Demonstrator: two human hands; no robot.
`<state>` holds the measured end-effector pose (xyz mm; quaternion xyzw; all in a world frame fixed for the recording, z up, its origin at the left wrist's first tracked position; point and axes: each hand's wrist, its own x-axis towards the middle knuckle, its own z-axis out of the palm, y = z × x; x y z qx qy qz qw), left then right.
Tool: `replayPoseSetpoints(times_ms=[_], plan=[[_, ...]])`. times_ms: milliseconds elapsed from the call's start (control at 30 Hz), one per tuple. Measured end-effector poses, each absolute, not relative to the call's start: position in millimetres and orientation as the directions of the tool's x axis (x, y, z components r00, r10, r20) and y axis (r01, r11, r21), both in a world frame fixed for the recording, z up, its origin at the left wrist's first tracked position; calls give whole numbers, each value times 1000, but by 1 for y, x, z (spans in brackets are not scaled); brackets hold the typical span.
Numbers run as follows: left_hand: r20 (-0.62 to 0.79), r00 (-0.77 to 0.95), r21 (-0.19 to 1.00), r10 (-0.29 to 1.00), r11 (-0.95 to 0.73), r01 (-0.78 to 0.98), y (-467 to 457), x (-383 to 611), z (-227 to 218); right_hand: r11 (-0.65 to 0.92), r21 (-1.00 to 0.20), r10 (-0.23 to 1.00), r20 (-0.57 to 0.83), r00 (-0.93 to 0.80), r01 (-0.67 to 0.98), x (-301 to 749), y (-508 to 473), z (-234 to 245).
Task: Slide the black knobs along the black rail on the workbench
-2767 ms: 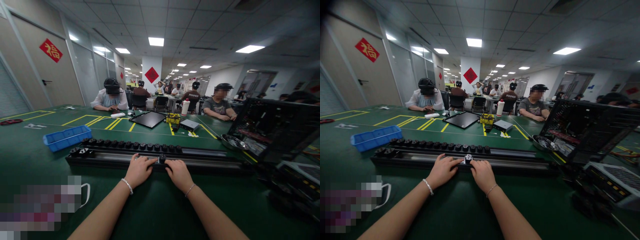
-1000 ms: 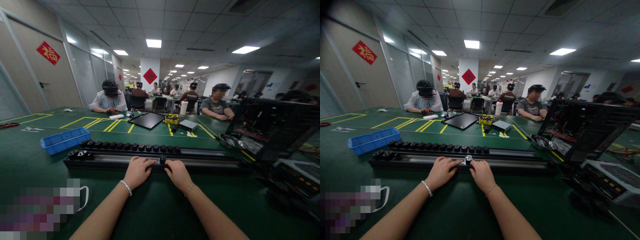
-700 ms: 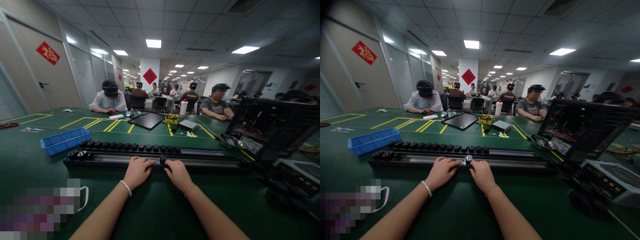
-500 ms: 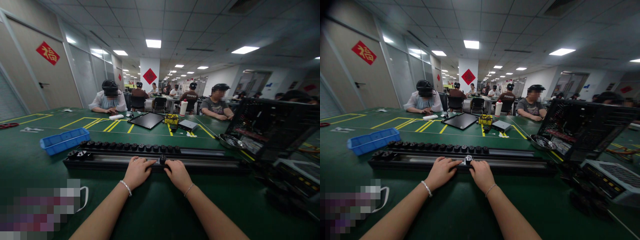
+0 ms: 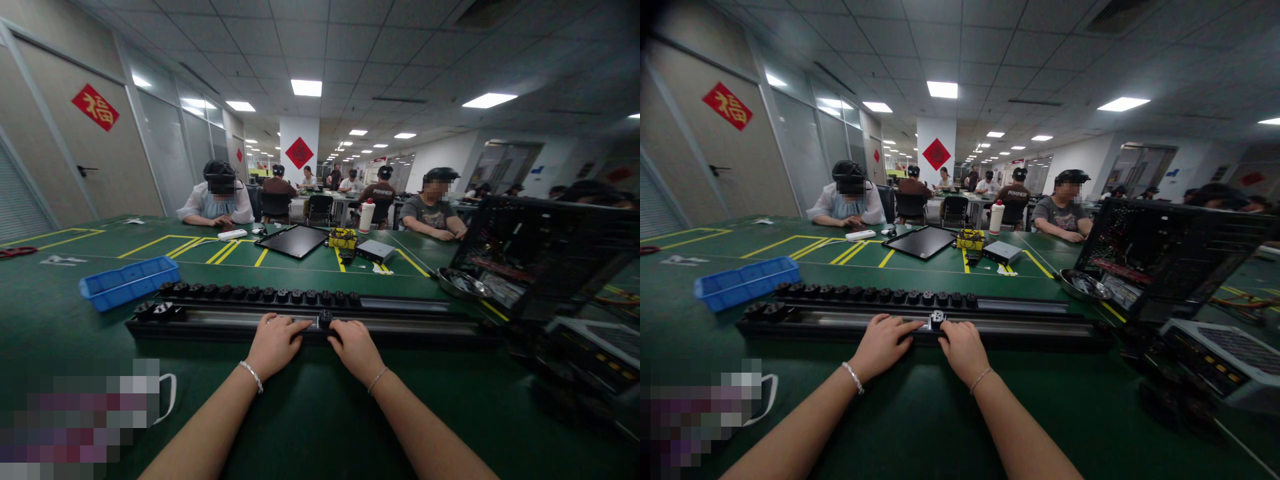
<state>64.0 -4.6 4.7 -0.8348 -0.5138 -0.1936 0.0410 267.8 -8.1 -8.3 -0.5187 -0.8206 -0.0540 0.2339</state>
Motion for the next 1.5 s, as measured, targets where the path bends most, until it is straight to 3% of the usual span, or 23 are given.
replayPoseSetpoints(times_ms=[1500], plan=[[366,397,128,842,-468,874,-4,64,4,461,-172,824,446,-349,871,268,-6,-9]])
